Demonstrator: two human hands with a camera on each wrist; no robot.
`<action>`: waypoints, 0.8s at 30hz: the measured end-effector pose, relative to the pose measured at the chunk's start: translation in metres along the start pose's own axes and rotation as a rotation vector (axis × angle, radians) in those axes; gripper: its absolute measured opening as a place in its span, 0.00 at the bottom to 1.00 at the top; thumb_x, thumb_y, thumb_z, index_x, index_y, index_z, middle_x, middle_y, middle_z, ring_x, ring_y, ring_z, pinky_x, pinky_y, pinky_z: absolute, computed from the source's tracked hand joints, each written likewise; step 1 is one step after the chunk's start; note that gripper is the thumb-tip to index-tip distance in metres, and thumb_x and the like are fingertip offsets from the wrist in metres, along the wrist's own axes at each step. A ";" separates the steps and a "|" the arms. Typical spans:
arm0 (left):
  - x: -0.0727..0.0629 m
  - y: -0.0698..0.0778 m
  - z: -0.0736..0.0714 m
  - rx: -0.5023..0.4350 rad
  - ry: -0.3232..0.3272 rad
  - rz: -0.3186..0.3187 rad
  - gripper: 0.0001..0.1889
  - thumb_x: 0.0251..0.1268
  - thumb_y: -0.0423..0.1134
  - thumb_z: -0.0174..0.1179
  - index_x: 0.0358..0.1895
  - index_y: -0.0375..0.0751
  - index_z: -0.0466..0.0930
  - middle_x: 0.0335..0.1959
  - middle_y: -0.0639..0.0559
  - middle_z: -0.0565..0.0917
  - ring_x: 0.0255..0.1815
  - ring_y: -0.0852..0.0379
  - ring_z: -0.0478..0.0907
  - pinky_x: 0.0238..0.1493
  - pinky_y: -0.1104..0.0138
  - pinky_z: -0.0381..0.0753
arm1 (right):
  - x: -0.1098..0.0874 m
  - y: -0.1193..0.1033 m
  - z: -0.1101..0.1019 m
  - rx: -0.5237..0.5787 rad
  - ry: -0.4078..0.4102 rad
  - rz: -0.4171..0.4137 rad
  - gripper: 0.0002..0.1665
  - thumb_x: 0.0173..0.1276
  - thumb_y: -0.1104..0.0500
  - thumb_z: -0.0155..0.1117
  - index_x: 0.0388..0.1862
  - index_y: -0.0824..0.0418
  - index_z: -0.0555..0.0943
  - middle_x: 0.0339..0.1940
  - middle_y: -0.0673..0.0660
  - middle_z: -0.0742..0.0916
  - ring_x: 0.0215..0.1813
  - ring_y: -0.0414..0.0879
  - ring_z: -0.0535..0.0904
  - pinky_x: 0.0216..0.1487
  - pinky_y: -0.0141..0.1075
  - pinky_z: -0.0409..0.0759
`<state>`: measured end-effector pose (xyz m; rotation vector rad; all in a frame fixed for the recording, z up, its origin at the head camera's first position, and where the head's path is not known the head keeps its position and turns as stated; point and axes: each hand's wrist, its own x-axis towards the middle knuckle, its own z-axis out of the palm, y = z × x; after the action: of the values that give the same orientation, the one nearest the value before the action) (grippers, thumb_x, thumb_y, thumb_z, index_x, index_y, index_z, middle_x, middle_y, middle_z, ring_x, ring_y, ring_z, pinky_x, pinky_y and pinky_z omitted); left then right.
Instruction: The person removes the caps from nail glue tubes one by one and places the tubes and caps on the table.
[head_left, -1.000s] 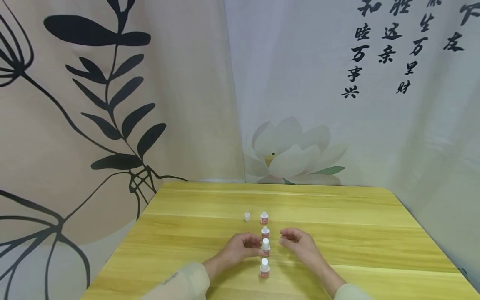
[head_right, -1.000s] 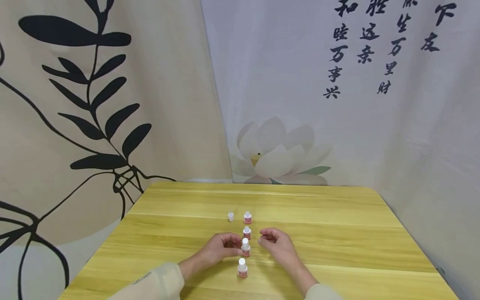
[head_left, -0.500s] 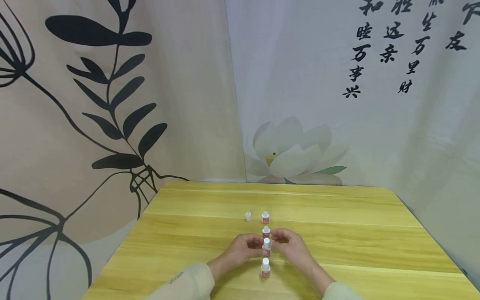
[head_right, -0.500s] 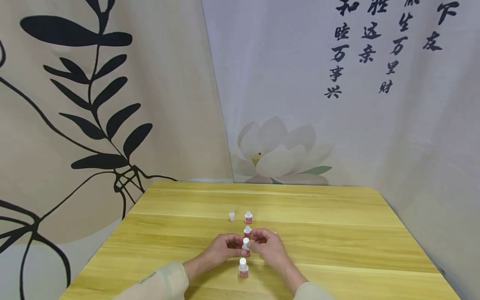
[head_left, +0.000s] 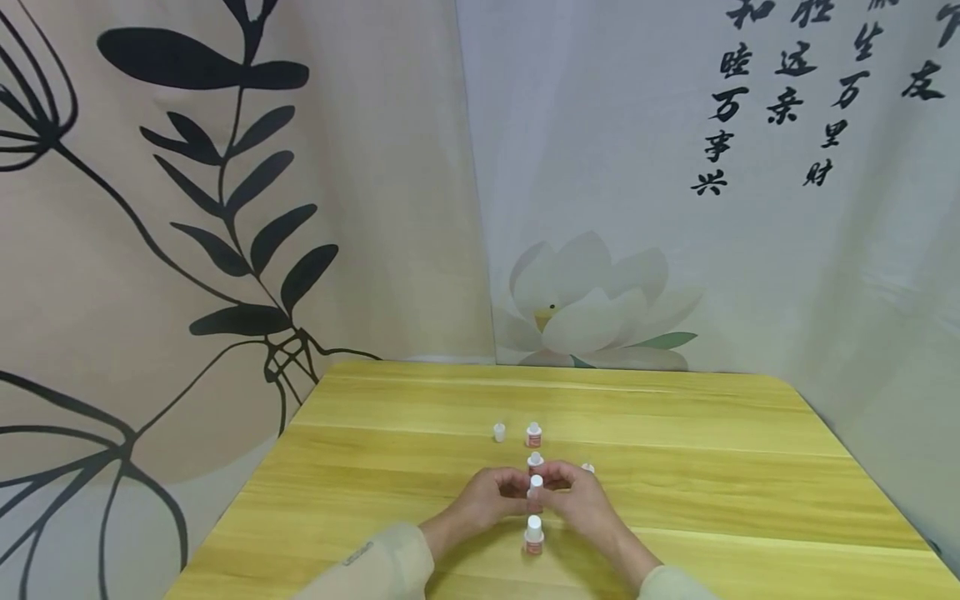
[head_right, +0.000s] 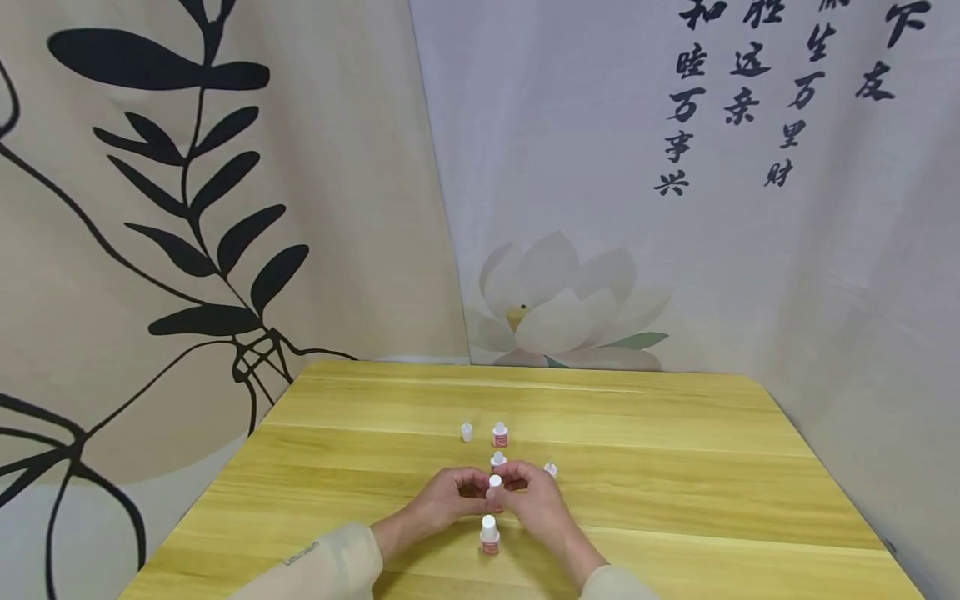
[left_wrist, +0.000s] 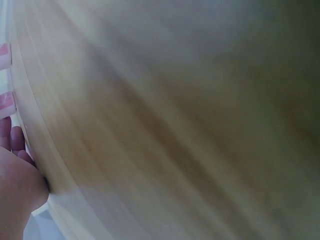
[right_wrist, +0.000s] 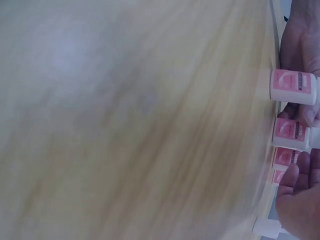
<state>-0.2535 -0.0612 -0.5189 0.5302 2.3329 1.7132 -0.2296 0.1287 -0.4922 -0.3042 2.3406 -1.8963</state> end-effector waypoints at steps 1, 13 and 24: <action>0.000 0.000 0.000 0.007 0.001 0.003 0.11 0.56 0.35 0.73 0.43 0.41 0.85 0.37 0.55 0.85 0.40 0.58 0.80 0.45 0.69 0.79 | 0.000 0.000 0.000 0.000 0.003 0.003 0.20 0.60 0.59 0.74 0.50 0.65 0.82 0.45 0.55 0.85 0.48 0.49 0.78 0.50 0.41 0.77; 0.001 0.001 0.002 0.070 -0.001 -0.003 0.10 0.58 0.39 0.73 0.42 0.46 0.87 0.40 0.59 0.86 0.43 0.61 0.81 0.48 0.67 0.79 | 0.000 0.001 0.002 -0.043 0.028 -0.003 0.16 0.60 0.58 0.74 0.45 0.63 0.84 0.43 0.53 0.86 0.48 0.48 0.78 0.50 0.42 0.76; 0.001 0.002 0.003 0.078 -0.006 -0.013 0.07 0.59 0.40 0.71 0.40 0.46 0.89 0.37 0.59 0.87 0.42 0.61 0.81 0.48 0.65 0.79 | -0.002 0.002 0.000 -0.078 0.012 -0.030 0.17 0.63 0.56 0.72 0.49 0.62 0.84 0.44 0.52 0.86 0.49 0.48 0.78 0.50 0.44 0.76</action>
<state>-0.2535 -0.0575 -0.5180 0.5317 2.4018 1.6183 -0.2278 0.1299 -0.4945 -0.3384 2.4350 -1.8279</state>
